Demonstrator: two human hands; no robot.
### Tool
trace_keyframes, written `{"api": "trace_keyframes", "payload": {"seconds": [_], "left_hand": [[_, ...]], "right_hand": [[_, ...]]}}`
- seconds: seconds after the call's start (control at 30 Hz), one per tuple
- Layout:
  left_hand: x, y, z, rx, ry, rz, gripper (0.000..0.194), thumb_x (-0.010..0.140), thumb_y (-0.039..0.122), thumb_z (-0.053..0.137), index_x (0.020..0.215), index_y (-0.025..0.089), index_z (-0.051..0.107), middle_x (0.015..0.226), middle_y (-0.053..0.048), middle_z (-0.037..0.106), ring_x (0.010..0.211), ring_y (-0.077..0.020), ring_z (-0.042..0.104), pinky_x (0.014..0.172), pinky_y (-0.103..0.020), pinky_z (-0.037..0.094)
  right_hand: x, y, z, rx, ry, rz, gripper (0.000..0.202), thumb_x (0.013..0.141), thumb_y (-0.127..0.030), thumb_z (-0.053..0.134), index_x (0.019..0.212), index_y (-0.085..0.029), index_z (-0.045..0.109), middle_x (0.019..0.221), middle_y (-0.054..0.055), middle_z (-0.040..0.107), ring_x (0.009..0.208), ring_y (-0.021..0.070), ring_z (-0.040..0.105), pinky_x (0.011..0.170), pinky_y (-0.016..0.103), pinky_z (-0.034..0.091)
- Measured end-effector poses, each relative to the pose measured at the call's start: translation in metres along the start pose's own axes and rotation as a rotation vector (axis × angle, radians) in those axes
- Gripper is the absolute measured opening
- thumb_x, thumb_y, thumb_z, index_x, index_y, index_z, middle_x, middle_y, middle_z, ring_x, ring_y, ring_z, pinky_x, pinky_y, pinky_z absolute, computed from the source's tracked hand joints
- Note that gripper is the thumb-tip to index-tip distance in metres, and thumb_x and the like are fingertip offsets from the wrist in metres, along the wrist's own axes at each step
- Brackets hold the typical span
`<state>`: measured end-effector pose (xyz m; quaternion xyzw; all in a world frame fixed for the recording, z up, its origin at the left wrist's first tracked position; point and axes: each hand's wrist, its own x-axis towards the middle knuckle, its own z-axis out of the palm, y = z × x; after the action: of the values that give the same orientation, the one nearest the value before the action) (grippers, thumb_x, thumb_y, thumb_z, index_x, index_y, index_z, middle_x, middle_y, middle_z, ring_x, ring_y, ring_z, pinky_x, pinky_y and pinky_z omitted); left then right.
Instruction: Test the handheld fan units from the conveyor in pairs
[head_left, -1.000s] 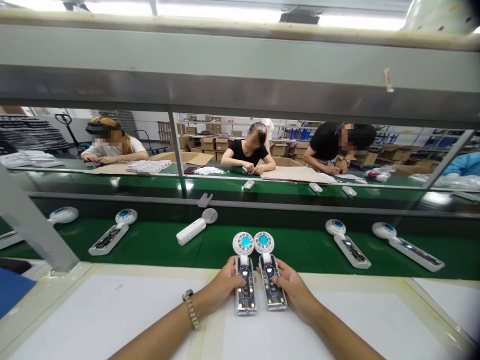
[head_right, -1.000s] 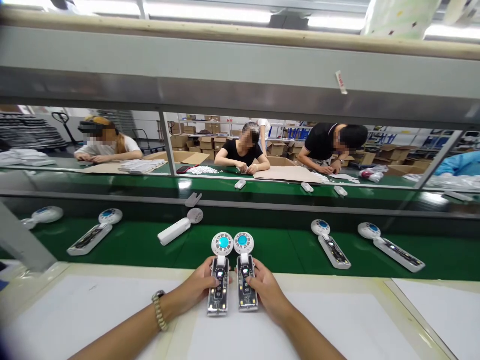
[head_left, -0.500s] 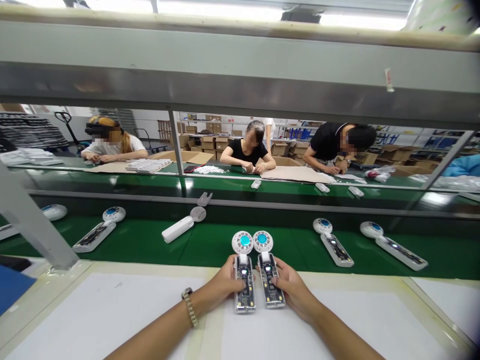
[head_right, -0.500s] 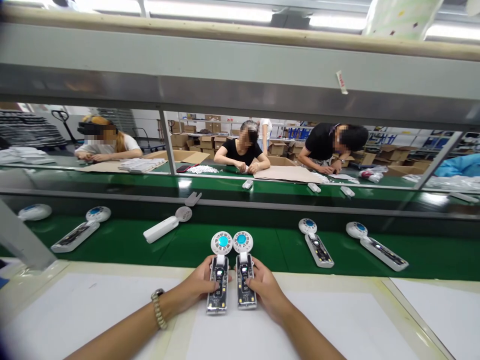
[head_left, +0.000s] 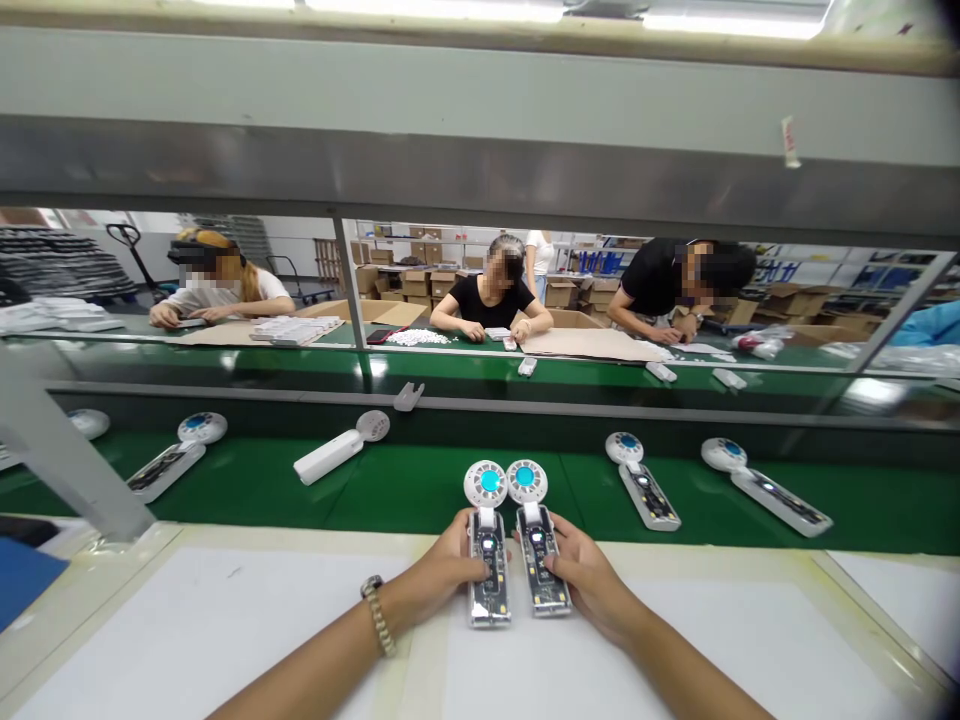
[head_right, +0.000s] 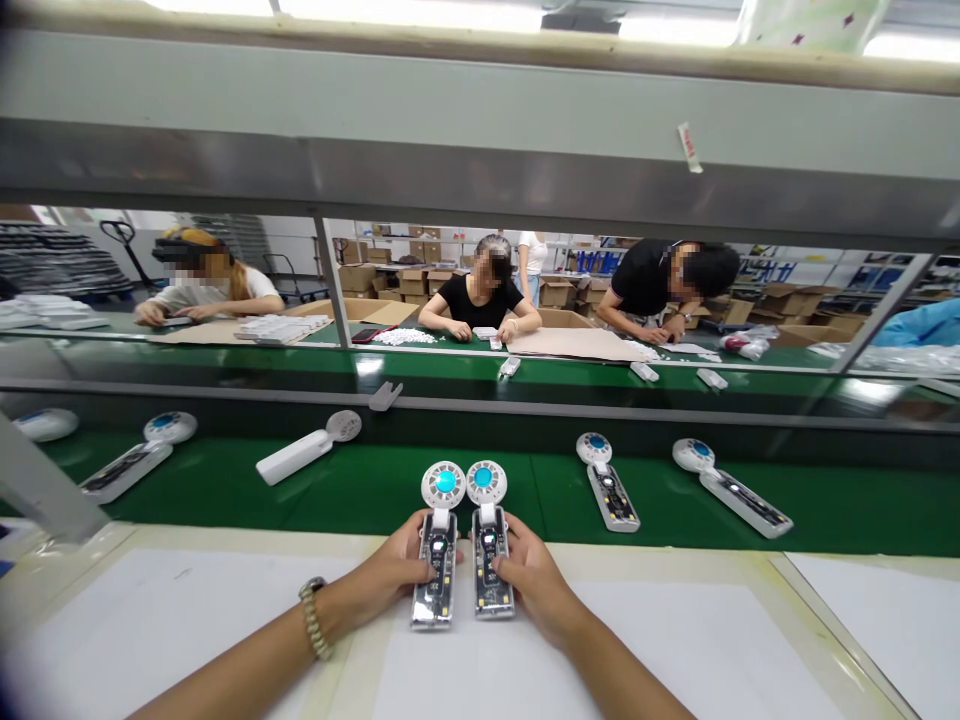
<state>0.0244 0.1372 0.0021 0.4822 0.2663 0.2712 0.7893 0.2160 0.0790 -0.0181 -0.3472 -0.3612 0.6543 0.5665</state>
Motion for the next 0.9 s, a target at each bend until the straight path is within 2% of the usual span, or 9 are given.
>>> {"api": "trace_keyframes", "payload": {"seconds": [0.17,0.37,0.67,0.9], "left_hand": [[0.0024,-0.0027,-0.0025,0.021,0.008,-0.015,0.056,0.056,0.001,0.054,0.105,0.020,0.036,0.094,-0.004,0.057,0.093,-0.0211,0.057,0.076,-0.033,0.042],[0.0026,-0.0025,-0.0011,0.004,0.024,-0.012,0.057,0.053,0.002,0.057,0.104,0.019,0.036,0.100,-0.006,0.056,0.095,-0.0233,0.057,0.073,-0.032,0.042],[0.0000,-0.0008,0.0001,-0.002,0.030,-0.021,0.056,0.055,0.001,0.056,0.105,0.018,0.036,0.099,-0.006,0.055,0.098,-0.0235,0.056,0.074,-0.033,0.043],[0.0030,-0.0026,-0.0024,-0.005,0.033,-0.001,0.057,0.055,0.001,0.056,0.106,0.020,0.038,0.105,-0.007,0.054,0.098,-0.0244,0.056,0.073,-0.033,0.043]], "right_hand": [[-0.0007,-0.0013,0.0015,0.003,0.015,-0.002,0.063,0.058,-0.025,0.076,0.114,-0.020,0.048,0.105,0.010,0.064,0.097,0.0268,0.059,0.085,0.042,0.042],[-0.0014,-0.0012,0.0005,0.004,0.003,-0.013,0.062,0.057,-0.027,0.076,0.113,-0.021,0.049,0.107,0.011,0.063,0.098,0.0286,0.059,0.086,0.044,0.043],[0.0004,0.0035,-0.0028,-0.004,0.032,-0.005,0.063,0.059,-0.028,0.075,0.114,-0.021,0.047,0.109,0.011,0.062,0.100,0.0281,0.058,0.085,0.042,0.043],[-0.0006,0.0011,-0.0021,0.005,0.000,0.002,0.057,0.061,-0.024,0.073,0.113,-0.022,0.048,0.107,0.010,0.063,0.099,0.0261,0.058,0.083,0.038,0.043]]}}
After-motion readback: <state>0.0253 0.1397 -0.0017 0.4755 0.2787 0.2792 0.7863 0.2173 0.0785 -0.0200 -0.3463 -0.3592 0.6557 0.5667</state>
